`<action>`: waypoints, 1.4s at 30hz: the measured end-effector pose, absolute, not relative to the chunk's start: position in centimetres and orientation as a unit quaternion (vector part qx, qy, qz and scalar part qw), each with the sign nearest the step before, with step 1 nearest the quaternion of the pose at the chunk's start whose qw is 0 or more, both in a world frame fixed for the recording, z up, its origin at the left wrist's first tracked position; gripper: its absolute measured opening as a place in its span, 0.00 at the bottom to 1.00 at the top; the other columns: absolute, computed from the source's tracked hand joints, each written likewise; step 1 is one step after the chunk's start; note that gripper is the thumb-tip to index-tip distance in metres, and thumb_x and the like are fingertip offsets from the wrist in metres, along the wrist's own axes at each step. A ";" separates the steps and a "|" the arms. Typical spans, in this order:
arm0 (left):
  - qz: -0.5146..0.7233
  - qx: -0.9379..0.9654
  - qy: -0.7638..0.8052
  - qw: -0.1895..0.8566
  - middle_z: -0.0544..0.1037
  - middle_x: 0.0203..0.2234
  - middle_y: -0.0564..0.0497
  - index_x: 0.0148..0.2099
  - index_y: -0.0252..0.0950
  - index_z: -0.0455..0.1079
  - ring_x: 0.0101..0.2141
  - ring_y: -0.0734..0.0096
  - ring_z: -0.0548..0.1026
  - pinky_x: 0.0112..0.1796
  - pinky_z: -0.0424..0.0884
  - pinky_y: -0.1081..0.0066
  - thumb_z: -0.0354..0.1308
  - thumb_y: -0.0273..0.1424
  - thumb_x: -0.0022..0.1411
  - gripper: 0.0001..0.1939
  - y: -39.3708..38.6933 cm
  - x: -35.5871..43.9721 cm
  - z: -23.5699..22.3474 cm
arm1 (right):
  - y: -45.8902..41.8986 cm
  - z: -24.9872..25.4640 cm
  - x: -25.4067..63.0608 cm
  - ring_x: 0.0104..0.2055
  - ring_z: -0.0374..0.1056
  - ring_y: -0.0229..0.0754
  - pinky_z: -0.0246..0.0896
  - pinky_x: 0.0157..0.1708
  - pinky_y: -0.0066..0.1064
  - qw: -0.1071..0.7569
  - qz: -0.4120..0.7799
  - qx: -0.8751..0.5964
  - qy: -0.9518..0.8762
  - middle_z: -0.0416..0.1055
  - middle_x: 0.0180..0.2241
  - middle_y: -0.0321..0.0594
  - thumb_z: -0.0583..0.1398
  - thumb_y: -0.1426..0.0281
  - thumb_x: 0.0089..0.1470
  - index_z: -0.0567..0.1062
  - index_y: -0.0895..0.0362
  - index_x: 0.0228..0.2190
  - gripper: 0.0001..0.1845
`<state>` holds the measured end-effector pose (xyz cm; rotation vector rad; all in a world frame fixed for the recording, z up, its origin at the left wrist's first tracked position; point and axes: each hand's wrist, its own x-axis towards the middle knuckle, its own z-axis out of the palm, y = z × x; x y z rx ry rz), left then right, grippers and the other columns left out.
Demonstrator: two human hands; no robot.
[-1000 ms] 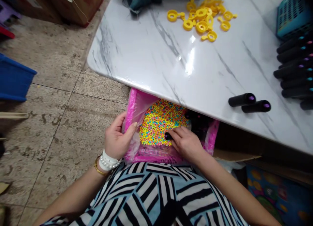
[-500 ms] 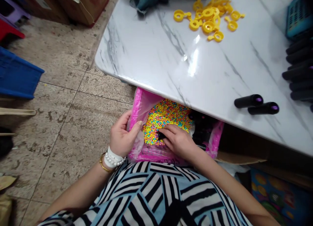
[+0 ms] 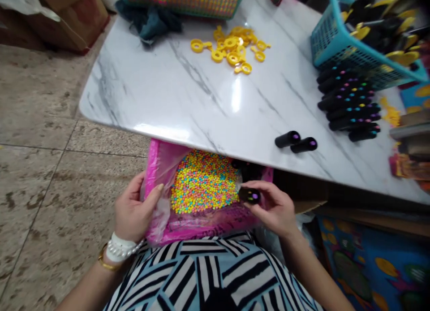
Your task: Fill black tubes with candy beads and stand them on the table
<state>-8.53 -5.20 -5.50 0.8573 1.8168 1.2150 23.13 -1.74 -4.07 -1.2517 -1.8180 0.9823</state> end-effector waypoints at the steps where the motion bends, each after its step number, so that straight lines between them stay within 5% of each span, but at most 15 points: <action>1: 0.479 0.331 0.714 0.388 0.83 0.42 0.47 0.52 0.37 0.74 0.36 0.62 0.80 0.40 0.80 0.65 0.68 0.43 0.53 0.26 -5.2 -8.5 -5.5 | -1.6 -3.4 24.2 0.44 0.75 0.46 0.72 0.47 0.41 0.394 0.337 -0.495 -0.697 0.78 0.42 0.42 0.67 0.73 0.51 0.76 0.52 0.44 0.17; 4: 0.485 0.317 0.713 0.395 0.83 0.41 0.50 0.50 0.40 0.75 0.33 0.65 0.79 0.35 0.80 0.69 0.69 0.42 0.52 0.23 -5.3 -8.5 -5.5 | 0.0 -1.9 27.9 0.43 0.73 0.48 0.69 0.48 0.45 0.478 0.143 -0.568 -0.655 0.75 0.40 0.42 0.69 0.70 0.48 0.76 0.54 0.42 0.17; 7: 0.490 0.309 0.709 0.402 0.83 0.40 0.53 0.47 0.42 0.76 0.31 0.66 0.79 0.32 0.80 0.72 0.69 0.42 0.52 0.20 -5.3 -8.4 -5.5 | 2.6 -1.2 31.4 0.39 0.70 0.47 0.68 0.45 0.45 0.430 -0.023 -0.667 -0.607 0.73 0.36 0.40 0.70 0.63 0.46 0.78 0.56 0.39 0.17; 11: 0.493 0.322 0.707 0.391 0.83 0.39 0.55 0.49 0.42 0.76 0.33 0.65 0.79 0.32 0.79 0.71 0.69 0.42 0.53 0.22 -5.3 -8.5 -5.5 | 5.2 -1.2 32.8 0.37 0.68 0.46 0.67 0.44 0.43 0.357 -0.035 -0.690 -0.629 0.72 0.32 0.38 0.68 0.59 0.49 0.80 0.56 0.38 0.17; 17: 0.480 0.325 0.716 0.387 0.83 0.42 0.49 0.52 0.38 0.75 0.35 0.62 0.80 0.37 0.79 0.67 0.68 0.41 0.54 0.24 -5.3 -8.2 -5.0 | 1.0 -2.1 29.6 0.35 0.70 0.43 0.67 0.39 0.38 0.426 -0.108 -0.649 -0.621 0.74 0.34 0.40 0.63 0.67 0.58 0.78 0.57 0.46 0.14; 21: 0.470 0.330 0.719 0.391 0.82 0.42 0.48 0.53 0.36 0.74 0.37 0.62 0.80 0.39 0.79 0.67 0.67 0.41 0.54 0.26 -5.2 -8.0 -4.8 | -2.5 -3.3 27.1 0.41 0.71 0.45 0.66 0.43 0.35 0.081 0.076 -0.494 -0.862 0.77 0.40 0.43 0.60 0.69 0.60 0.77 0.55 0.45 0.12; 24: 0.469 0.349 0.712 0.389 0.82 0.41 0.48 0.52 0.35 0.73 0.37 0.62 0.80 0.41 0.78 0.66 0.67 0.41 0.54 0.26 -5.1 -7.9 -4.8 | -2.9 -4.4 25.5 0.39 0.71 0.46 0.64 0.39 0.34 -0.118 0.071 -0.454 -0.880 0.77 0.38 0.44 0.61 0.71 0.58 0.77 0.58 0.44 0.12; 32: 0.490 0.370 0.694 0.375 0.82 0.42 0.47 0.54 0.32 0.73 0.39 0.64 0.80 0.43 0.76 0.67 0.65 0.38 0.57 0.24 -5.4 -7.7 -5.1 | -2.4 -5.0 22.1 0.33 0.73 0.47 0.48 0.23 0.30 -0.280 0.004 -0.444 -0.851 0.74 0.34 0.47 0.55 0.78 0.59 0.74 0.59 0.42 0.11; 35: 0.495 0.388 0.685 0.368 0.82 0.42 0.47 0.52 0.32 0.73 0.39 0.64 0.80 0.44 0.76 0.67 0.64 0.37 0.58 0.22 -5.5 -7.9 -5.1 | -1.6 -4.6 22.0 0.29 0.73 0.46 0.48 0.21 0.30 -0.276 0.039 -0.462 -0.842 0.75 0.33 0.46 0.56 0.75 0.58 0.73 0.59 0.40 0.08; 39: 0.504 0.396 0.675 0.367 0.82 0.41 0.48 0.52 0.32 0.73 0.39 0.64 0.80 0.43 0.76 0.67 0.64 0.36 0.58 0.21 -5.4 -8.0 -5.2 | 0.1 -3.8 22.0 0.25 0.73 0.44 0.58 0.23 0.30 -0.131 0.184 -0.553 -0.802 0.75 0.27 0.37 0.58 0.59 0.62 0.70 0.57 0.45 0.16; 42: 0.507 0.392 0.673 0.370 0.82 0.40 0.48 0.52 0.33 0.73 0.38 0.65 0.80 0.43 0.76 0.67 0.64 0.36 0.58 0.20 -5.5 -7.9 -5.3 | 0.5 -4.0 21.5 0.30 0.75 0.43 0.67 0.30 0.32 -0.037 0.280 -0.517 -0.808 0.76 0.31 0.38 0.57 0.57 0.63 0.70 0.55 0.47 0.18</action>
